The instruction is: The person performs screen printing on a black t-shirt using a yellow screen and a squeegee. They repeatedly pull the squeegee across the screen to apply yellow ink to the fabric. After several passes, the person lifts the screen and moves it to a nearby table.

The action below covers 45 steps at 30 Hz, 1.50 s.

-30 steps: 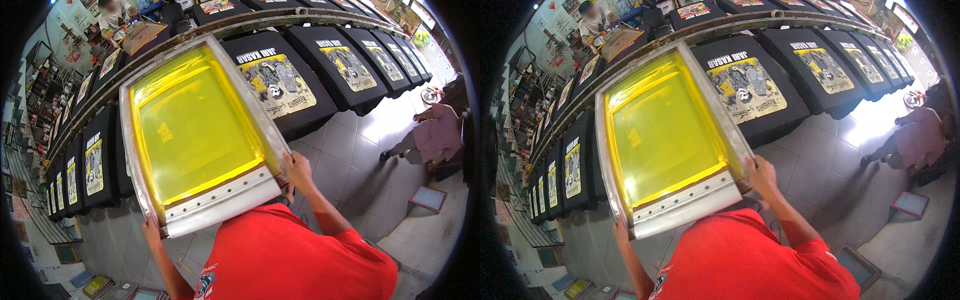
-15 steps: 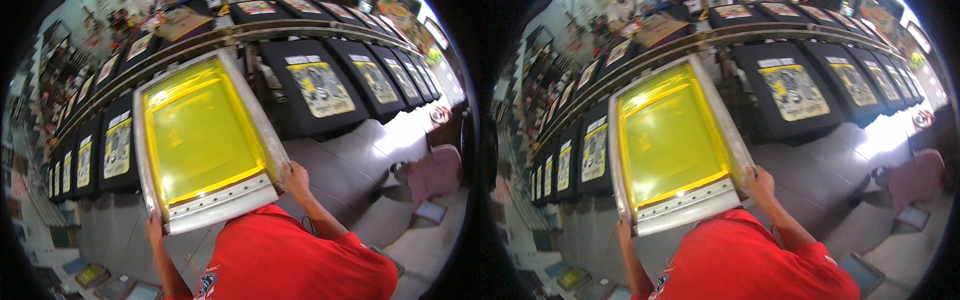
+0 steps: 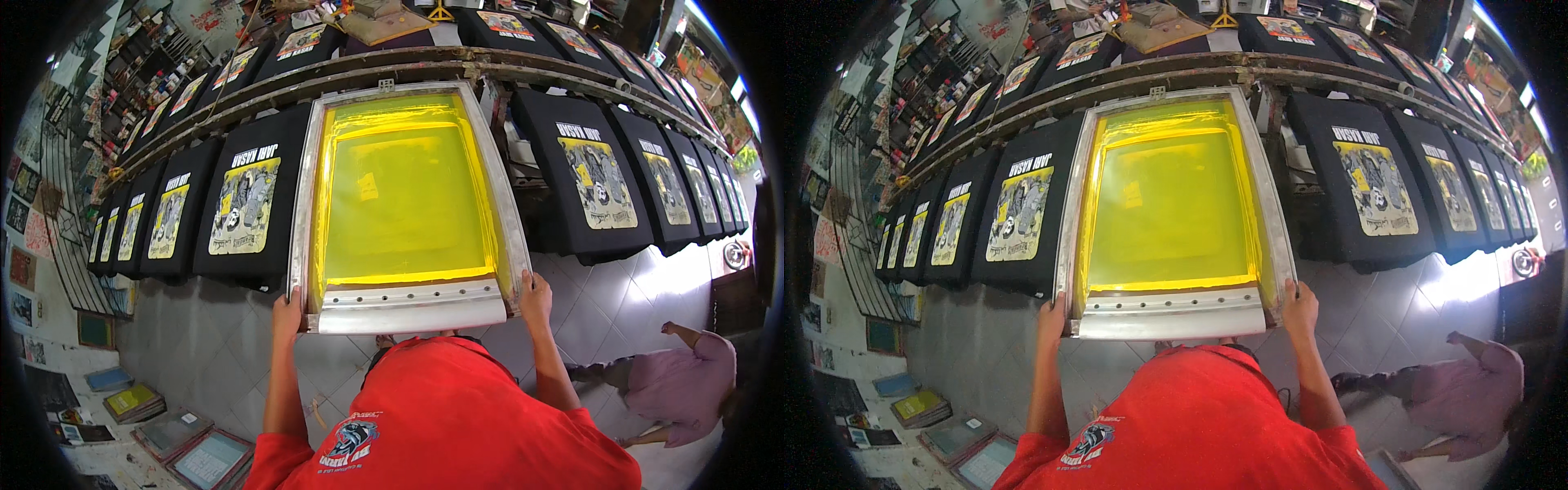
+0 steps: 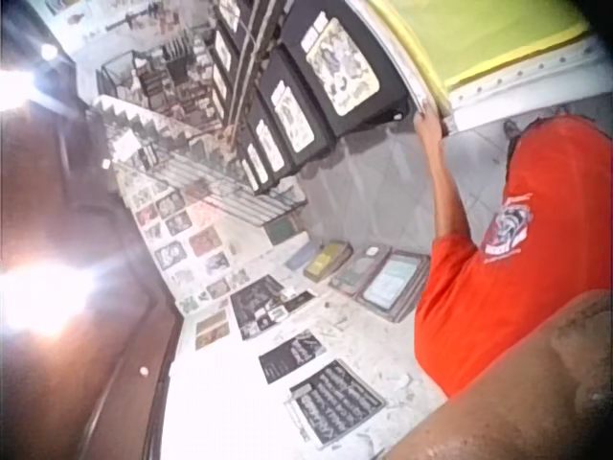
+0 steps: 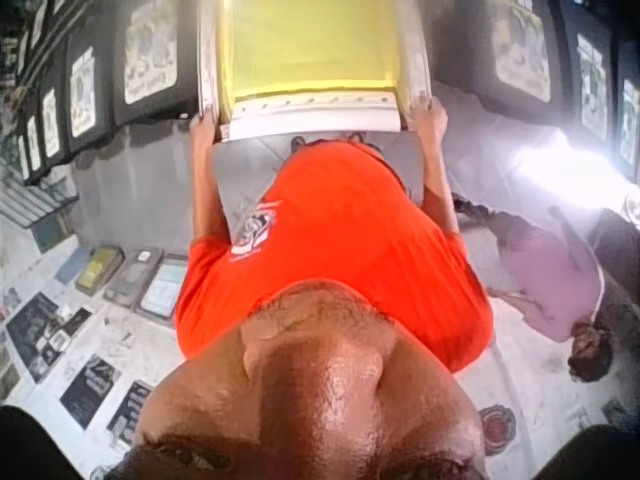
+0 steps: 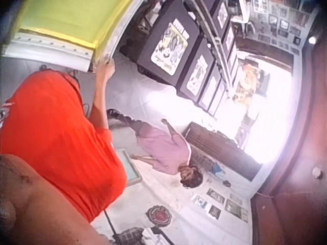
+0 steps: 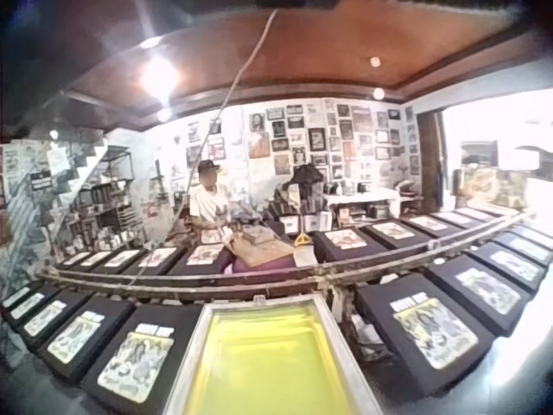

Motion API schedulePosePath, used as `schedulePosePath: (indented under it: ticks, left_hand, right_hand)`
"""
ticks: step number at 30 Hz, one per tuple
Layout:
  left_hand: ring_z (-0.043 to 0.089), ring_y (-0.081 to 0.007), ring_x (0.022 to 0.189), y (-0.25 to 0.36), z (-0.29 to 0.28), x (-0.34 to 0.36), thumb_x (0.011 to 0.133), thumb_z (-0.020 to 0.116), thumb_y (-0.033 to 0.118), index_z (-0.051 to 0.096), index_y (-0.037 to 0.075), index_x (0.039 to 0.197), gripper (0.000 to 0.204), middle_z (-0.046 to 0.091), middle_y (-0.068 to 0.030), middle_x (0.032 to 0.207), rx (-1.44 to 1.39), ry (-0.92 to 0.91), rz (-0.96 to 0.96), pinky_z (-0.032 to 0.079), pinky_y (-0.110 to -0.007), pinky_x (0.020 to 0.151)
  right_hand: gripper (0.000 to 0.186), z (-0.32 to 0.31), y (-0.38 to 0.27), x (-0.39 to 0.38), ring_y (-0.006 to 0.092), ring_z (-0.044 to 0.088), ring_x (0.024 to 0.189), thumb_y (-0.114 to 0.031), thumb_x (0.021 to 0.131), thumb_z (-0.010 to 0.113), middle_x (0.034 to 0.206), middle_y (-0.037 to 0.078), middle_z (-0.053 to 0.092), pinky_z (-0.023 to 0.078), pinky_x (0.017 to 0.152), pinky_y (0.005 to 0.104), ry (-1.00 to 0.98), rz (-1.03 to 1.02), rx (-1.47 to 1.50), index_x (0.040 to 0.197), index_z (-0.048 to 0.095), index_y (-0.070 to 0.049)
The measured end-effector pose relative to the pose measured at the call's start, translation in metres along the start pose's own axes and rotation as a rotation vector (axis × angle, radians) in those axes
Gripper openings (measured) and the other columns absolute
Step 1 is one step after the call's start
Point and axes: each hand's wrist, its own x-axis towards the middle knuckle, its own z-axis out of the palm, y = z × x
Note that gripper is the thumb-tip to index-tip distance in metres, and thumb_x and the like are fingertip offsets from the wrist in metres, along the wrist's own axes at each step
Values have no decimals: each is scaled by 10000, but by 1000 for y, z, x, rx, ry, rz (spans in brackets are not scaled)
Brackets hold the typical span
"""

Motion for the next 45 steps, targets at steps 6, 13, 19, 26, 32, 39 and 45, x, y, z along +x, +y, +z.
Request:
schedulePosePath:
  ticks: [6, 13, 19, 26, 32, 39, 45]
  left_hand:
    - [554, -162, 703, 2, -4, 36, 949, 586, 418, 657, -80, 932, 503, 648, -111, 784, 22, -42, -17, 462, -335, 662]
    - [654, -276, 814, -9, 3, 56, 949, 572, 399, 661, -80, 992, 489, 696, -195, 878, 17, -19, 83, 485, -384, 764]
    - [672, -301, 886, -4, 0, 55, 945, 579, 407, 670, -61, 1049, 488, 701, -211, 944, 76, -22, 83, 490, -377, 808]
    - [663, -273, 948, -37, 15, 72, 941, 585, 412, 659, -55, 1096, 498, 697, -195, 1025, -23, -93, 110, 485, -372, 842]
    - [613, -176, 1029, -46, -4, 77, 993, 506, 437, 581, 2, 1247, 509, 646, -92, 1148, -329, -341, -99, 469, -309, 891]
    - [633, -169, 981, -80, 1, 64, 1001, 463, 494, 606, 34, 1182, 515, 660, -62, 1097, -793, -171, -281, 498, -309, 869]
    - [634, -194, 981, -70, 15, 62, 1004, 468, 475, 609, -12, 1146, 526, 654, -96, 1092, -848, -64, -170, 502, -333, 875]
  right_hand:
    - [417, 13, -22, 1, 461, 613, 823, -363, 976, 514, 837, 274, 641, 465, 718, 489, 44, 39, -28, 915, 648, 28]
    - [430, 29, -18, 2, 467, 597, 815, -353, 979, 505, 845, 287, 622, 454, 717, 495, 97, 49, -11, 858, 622, 42]
    - [437, 37, -20, 0, 460, 608, 853, -356, 990, 490, 875, 286, 629, 456, 737, 485, 67, 98, 43, 905, 635, 47]
    - [475, 47, -11, 1, 449, 625, 889, -386, 993, 480, 923, 288, 653, 467, 764, 474, 138, 72, 15, 967, 661, 52]
    - [489, 37, -5, -3, 418, 582, 1096, -389, 972, 525, 1180, 273, 619, 441, 973, 445, 168, -37, 56, 1163, 610, 53]
    - [509, -4, -81, -64, 370, 511, 1220, -212, 719, 777, 1296, 195, 565, 389, 1058, 439, -179, -754, -206, 1167, 632, -17]
    - [496, 17, -71, -51, 320, 555, 1129, -199, 648, 788, 1186, 132, 617, 435, 983, 444, -371, -889, -218, 1105, 663, -50]
